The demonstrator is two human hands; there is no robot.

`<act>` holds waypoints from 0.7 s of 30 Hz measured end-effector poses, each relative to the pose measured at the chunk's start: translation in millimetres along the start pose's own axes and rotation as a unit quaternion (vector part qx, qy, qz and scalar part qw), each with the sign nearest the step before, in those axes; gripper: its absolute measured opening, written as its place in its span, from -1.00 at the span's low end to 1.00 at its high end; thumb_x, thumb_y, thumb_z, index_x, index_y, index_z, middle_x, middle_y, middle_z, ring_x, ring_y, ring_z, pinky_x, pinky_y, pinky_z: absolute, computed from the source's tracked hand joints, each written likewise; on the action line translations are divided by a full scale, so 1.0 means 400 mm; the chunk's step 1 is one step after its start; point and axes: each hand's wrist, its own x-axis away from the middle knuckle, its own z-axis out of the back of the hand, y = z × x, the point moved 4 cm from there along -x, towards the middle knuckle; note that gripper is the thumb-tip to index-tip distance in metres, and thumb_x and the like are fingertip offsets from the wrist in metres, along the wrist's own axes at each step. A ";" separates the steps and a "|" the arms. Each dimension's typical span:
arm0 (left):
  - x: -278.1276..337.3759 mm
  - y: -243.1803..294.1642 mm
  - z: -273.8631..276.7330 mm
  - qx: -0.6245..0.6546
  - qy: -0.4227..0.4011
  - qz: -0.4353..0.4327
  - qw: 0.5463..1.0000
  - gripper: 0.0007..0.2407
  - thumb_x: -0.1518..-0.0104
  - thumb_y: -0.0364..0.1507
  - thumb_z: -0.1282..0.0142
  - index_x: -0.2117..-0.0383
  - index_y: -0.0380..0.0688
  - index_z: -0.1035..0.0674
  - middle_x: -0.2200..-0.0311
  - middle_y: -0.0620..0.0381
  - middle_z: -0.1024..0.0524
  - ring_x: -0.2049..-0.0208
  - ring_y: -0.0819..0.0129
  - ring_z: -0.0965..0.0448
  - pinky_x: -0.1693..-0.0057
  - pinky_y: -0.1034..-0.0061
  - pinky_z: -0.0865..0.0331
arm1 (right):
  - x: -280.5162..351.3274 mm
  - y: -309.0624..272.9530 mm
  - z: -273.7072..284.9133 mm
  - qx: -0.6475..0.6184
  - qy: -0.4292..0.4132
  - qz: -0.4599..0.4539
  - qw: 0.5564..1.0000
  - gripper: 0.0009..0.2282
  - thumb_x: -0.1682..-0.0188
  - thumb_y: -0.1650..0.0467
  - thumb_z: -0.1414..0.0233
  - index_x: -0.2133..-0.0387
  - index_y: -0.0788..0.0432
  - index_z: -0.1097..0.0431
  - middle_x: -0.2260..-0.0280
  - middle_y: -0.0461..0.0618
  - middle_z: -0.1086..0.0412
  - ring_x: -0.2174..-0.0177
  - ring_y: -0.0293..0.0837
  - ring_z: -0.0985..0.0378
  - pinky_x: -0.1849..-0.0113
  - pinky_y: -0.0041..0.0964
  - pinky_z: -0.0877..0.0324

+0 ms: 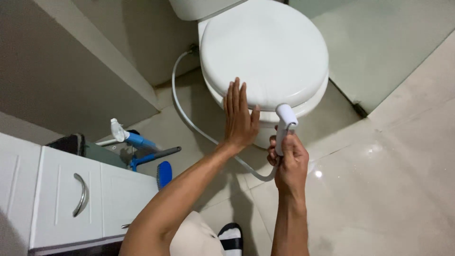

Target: The person uses a handheld bidet sprayer to clean the toilet bowl, seat, and tank, then rinses the bathroom floor and sink. They wipe the sink with a cloth and dry their hands.

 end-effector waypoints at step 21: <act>-0.048 -0.457 -0.100 0.259 0.328 0.439 0.796 -0.59 -0.38 -0.23 0.27 -0.33 0.09 -0.38 -0.35 0.07 -0.29 -0.36 0.13 -0.26 -0.44 0.19 -0.05 | 0.022 0.002 -0.224 0.142 -0.096 -0.019 0.985 -0.74 -0.20 0.30 0.02 0.43 0.20 -0.44 0.58 0.05 -0.28 0.66 -0.25 -0.18 0.64 -0.43 -0.05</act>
